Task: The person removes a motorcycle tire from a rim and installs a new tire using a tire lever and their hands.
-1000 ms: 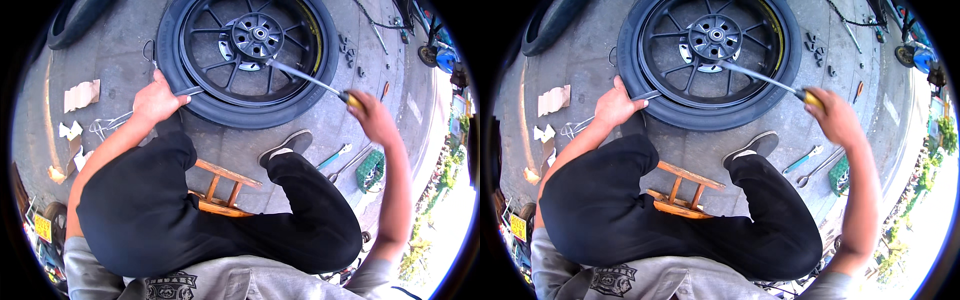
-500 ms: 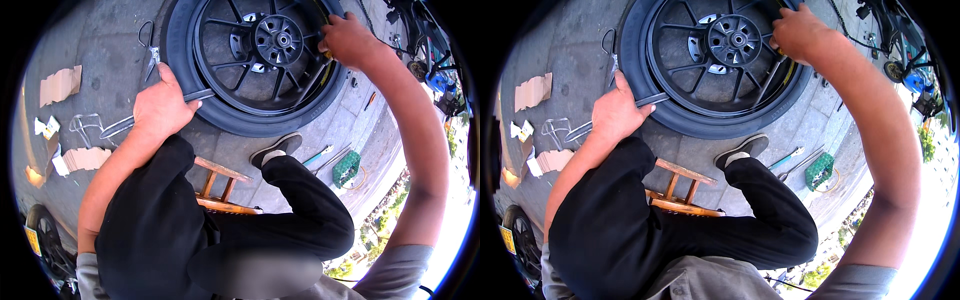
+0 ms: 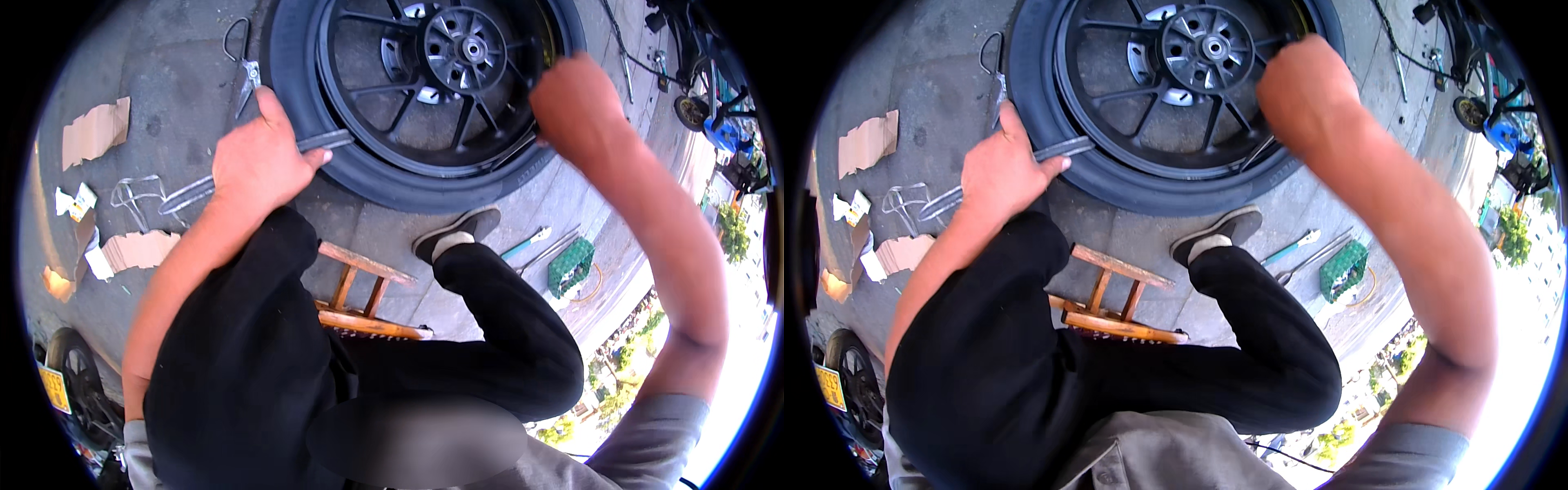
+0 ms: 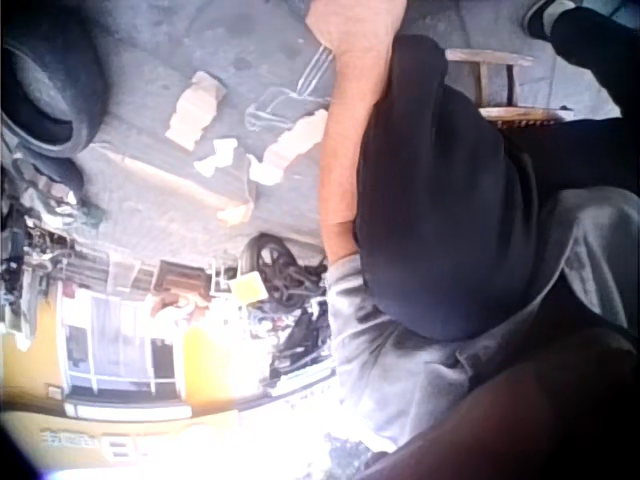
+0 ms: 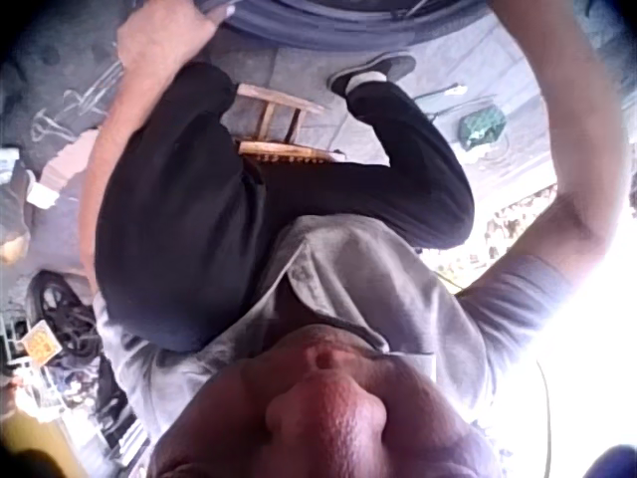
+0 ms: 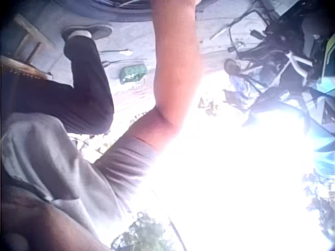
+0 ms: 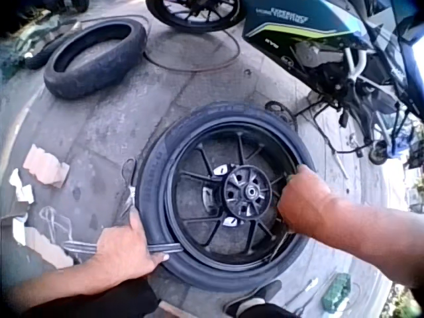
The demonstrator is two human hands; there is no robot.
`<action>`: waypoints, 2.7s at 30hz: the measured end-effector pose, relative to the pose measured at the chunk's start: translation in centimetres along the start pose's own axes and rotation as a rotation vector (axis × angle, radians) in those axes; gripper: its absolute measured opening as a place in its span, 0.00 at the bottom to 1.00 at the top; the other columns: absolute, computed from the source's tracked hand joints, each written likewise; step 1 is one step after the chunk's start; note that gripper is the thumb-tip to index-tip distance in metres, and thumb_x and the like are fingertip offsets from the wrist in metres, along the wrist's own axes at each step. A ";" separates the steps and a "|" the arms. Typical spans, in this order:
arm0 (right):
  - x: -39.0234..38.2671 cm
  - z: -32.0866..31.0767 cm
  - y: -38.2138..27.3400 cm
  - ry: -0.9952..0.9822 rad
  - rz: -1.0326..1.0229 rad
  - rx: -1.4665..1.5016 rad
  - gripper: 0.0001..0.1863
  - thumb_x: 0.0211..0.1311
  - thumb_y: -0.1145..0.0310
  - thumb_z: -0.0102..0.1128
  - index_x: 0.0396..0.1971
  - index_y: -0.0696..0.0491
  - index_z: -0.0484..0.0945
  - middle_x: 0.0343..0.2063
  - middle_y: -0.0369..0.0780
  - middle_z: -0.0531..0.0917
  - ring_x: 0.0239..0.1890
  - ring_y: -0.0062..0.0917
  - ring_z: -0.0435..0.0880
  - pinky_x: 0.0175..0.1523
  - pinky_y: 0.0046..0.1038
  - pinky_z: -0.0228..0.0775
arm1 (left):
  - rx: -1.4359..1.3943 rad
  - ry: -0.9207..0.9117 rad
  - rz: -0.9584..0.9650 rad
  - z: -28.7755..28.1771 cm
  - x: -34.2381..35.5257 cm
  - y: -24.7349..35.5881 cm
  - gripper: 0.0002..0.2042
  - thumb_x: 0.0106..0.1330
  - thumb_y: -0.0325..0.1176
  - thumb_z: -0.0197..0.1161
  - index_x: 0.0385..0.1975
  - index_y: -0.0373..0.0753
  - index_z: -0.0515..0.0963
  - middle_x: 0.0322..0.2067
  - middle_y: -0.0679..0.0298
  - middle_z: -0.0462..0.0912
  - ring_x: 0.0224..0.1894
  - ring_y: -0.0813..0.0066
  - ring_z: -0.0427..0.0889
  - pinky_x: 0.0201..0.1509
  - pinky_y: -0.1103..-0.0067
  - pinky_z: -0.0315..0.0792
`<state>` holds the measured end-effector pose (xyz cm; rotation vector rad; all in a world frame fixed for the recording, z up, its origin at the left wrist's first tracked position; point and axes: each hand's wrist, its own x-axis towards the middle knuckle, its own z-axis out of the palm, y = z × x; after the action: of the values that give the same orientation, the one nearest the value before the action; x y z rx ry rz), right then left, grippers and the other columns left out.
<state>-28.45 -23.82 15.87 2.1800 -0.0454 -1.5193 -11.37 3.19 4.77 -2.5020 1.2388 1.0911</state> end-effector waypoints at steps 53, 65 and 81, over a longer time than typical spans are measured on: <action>-16.2 16.0 -26.3 0.232 0.201 1.254 0.26 0.74 0.66 0.65 0.62 0.66 0.70 0.43 0.55 0.87 0.40 0.50 0.92 0.44 0.47 0.86 | 0.385 0.598 0.530 -3.6 6.7 -2.5 0.39 0.71 0.72 0.62 0.74 0.53 0.81 0.86 0.63 0.61 0.83 0.55 0.64 0.83 0.49 0.62; -12.3 25.1 -8.9 0.369 0.214 0.988 0.19 0.74 0.62 0.70 0.60 0.47 0.80 0.43 0.46 0.86 0.51 0.48 0.87 0.56 0.47 0.81 | 0.356 0.660 0.530 -0.1 8.1 0.7 0.14 0.74 0.49 0.68 0.50 0.51 0.92 0.71 0.70 0.83 0.80 0.61 0.71 0.85 0.44 0.55; 4.4 2.4 7.8 0.148 -0.131 -0.084 0.13 0.68 0.63 0.75 0.50 0.34 0.96 0.52 0.32 0.92 0.65 0.29 0.84 0.71 0.39 0.71 | 0.209 0.734 0.540 0.4 8.8 0.2 0.08 0.69 0.41 0.70 0.42 0.50 0.92 0.66 0.73 0.86 0.78 0.66 0.74 0.86 0.48 0.56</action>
<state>-27.03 -32.94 14.46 2.2587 0.2107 -1.3963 -8.25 -2.30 -1.35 -2.5293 2.1610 0.0223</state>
